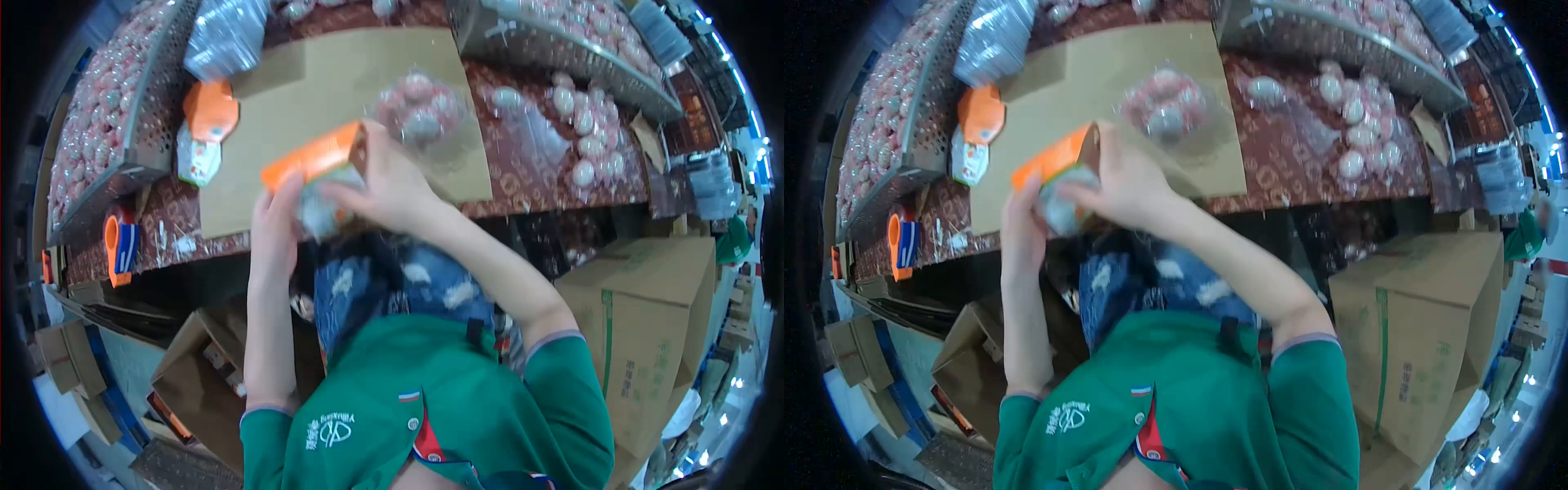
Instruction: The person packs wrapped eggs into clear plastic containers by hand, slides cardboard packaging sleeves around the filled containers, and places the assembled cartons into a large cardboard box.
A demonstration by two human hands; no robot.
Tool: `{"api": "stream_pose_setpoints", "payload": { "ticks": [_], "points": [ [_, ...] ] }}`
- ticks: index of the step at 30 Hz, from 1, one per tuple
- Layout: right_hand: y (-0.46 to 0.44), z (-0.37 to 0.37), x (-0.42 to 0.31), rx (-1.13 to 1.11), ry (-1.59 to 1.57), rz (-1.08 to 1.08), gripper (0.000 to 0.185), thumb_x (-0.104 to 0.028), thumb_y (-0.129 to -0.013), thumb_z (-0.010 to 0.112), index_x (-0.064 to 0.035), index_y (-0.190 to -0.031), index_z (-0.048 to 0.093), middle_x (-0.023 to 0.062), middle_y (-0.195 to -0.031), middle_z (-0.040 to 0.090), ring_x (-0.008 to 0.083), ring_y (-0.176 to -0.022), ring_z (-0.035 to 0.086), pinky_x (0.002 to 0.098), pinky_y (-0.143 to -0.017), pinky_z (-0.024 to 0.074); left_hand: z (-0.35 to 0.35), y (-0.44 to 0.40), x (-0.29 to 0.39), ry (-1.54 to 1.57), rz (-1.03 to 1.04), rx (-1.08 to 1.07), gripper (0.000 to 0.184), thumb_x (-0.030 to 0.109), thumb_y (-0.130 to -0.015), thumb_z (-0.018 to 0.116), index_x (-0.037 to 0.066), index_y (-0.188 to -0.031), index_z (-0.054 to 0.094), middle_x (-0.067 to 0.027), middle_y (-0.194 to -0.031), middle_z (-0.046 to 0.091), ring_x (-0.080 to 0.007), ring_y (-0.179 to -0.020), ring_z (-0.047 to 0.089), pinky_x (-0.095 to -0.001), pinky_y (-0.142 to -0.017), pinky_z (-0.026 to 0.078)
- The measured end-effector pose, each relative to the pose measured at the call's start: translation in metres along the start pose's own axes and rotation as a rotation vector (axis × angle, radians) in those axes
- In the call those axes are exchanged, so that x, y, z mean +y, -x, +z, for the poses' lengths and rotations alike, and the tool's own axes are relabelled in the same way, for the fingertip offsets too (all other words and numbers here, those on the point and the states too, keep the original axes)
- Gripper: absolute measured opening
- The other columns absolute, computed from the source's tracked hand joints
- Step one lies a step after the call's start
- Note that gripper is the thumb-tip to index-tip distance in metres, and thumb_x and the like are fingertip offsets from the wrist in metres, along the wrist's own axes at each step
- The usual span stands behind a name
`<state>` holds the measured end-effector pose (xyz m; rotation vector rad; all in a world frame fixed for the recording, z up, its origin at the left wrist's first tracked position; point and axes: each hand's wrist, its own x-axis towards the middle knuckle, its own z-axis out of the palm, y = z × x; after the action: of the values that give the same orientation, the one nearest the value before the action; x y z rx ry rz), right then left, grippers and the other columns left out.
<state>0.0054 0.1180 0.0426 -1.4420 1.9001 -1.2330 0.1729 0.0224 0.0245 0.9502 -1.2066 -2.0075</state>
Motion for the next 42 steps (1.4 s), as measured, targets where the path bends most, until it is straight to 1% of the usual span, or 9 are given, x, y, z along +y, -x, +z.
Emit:
{"api": "stream_pose_setpoints", "payload": {
  "ticks": [1, 4, 9, 13, 16, 21, 24, 29, 42],
  "points": [
    [0.0, 0.015, 0.019, -0.004, 0.129, 0.021, 0.073, -0.036, -0.079, 0.077, 0.0014, -0.129, 0.039, 0.02, -0.108, 0.057, 0.0387, -0.1, 0.059, 0.0435, -0.086, 0.0487, -0.012, -0.026, -0.022, -0.215, 0.044, 0.034, 0.036, 0.026, -0.096, 0.062, -0.002, -0.119, 0.06, -0.007, -0.108, 0.066, -0.0158, -0.099, 0.063, -0.0327, -0.09, 0.049],
    [-0.001, 0.001, 0.027, 0.231, 0.433, -0.459, 0.065, -0.039, -0.079, 0.075, -0.0026, -0.126, 0.047, 0.0201, -0.116, 0.054, 0.0373, -0.107, 0.055, 0.044, -0.09, 0.047, -0.015, -0.057, -0.036, -0.16, -0.021, 0.128, 0.043, 0.034, -0.097, 0.063, -0.002, -0.119, 0.059, -0.0065, -0.104, 0.066, -0.0121, -0.094, 0.063, -0.0283, -0.081, 0.052],
    [-0.047, -0.084, 0.069, 0.137, 0.785, -0.184, 0.091, -0.055, -0.071, 0.072, 0.001, -0.136, 0.041, 0.0208, -0.135, 0.046, 0.0374, -0.122, 0.048, 0.0511, -0.105, 0.0327, 0.002, -0.074, -0.02, -0.162, -0.085, 0.093, 0.045, 0.037, -0.094, 0.066, -0.004, -0.112, 0.06, -0.0089, -0.103, 0.067, -0.0123, -0.091, 0.064, -0.0263, -0.081, 0.051],
    [-0.068, -0.108, 0.068, -0.175, 0.783, -0.006, 0.101, -0.062, -0.069, 0.069, 0.0046, -0.139, 0.037, 0.0204, -0.135, 0.047, 0.0343, -0.129, 0.043, 0.0512, -0.104, 0.035, 0.011, -0.087, -0.018, -0.163, -0.081, 0.058, 0.048, 0.038, -0.093, 0.067, -0.007, -0.108, 0.06, -0.0095, -0.097, 0.068, -0.0111, -0.086, 0.064, -0.0249, -0.077, 0.051],
    [-0.067, -0.093, 0.062, -0.083, 1.01, 0.105, 0.102, -0.063, -0.068, 0.07, 0.0062, -0.137, 0.038, 0.0199, -0.134, 0.048, 0.0328, -0.127, 0.046, 0.0525, -0.102, 0.0363, 0.013, -0.086, -0.025, -0.196, -0.069, 0.057, 0.047, 0.038, -0.093, 0.067, -0.007, -0.107, 0.061, -0.0089, -0.097, 0.068, -0.0107, -0.085, 0.064, -0.0246, -0.076, 0.051],
    [-0.056, -0.106, 0.075, 0.025, 1.026, 0.163, 0.092, -0.059, -0.066, 0.071, 0.006, -0.126, 0.045, 0.0211, -0.126, 0.053, 0.0331, -0.122, 0.05, 0.0503, -0.099, 0.0383, 0.02, -0.083, -0.019, -0.096, -0.083, 0.049, 0.042, 0.034, -0.095, 0.066, -0.006, -0.105, 0.062, -0.0094, -0.097, 0.069, -0.0111, -0.085, 0.065, -0.0258, -0.075, 0.052],
    [-0.05, -0.106, 0.067, -0.113, 0.758, -0.053, 0.077, -0.04, -0.057, 0.076, 0.0038, -0.113, 0.048, 0.0224, -0.114, 0.056, 0.0364, -0.112, 0.054, 0.0455, -0.097, 0.0409, 0.022, -0.093, -0.022, -0.123, -0.117, 0.012, 0.039, 0.033, -0.095, 0.065, -0.005, -0.107, 0.062, -0.0093, -0.099, 0.069, -0.0113, -0.087, 0.066, -0.0257, -0.076, 0.053],
    [-0.017, -0.072, 0.053, -0.104, 0.532, -0.232, 0.067, -0.03, -0.057, 0.077, 0.0004, -0.107, 0.045, 0.0211, -0.106, 0.052, 0.0389, -0.104, 0.052, 0.0445, -0.093, 0.0419, 0.033, -0.082, -0.004, 0.074, -0.249, -0.067, 0.033, 0.024, -0.096, 0.061, -0.002, -0.115, 0.058, -0.0114, -0.104, 0.069, -0.0181, -0.091, 0.069, -0.0304, -0.079, 0.057],
    [-0.032, -0.059, 0.048, -0.178, 0.551, -0.267, 0.078, -0.036, -0.056, 0.077, 0.004, -0.115, 0.046, 0.0203, -0.112, 0.053, 0.0354, -0.111, 0.05, 0.0426, -0.1, 0.0375, 0.027, -0.08, 0.028, -0.079, -0.389, -0.118, 0.032, 0.026, -0.098, 0.057, 0.0, -0.116, 0.058, -0.0102, -0.108, 0.068, -0.0172, -0.094, 0.069, -0.0307, -0.079, 0.058]
  ]
}}
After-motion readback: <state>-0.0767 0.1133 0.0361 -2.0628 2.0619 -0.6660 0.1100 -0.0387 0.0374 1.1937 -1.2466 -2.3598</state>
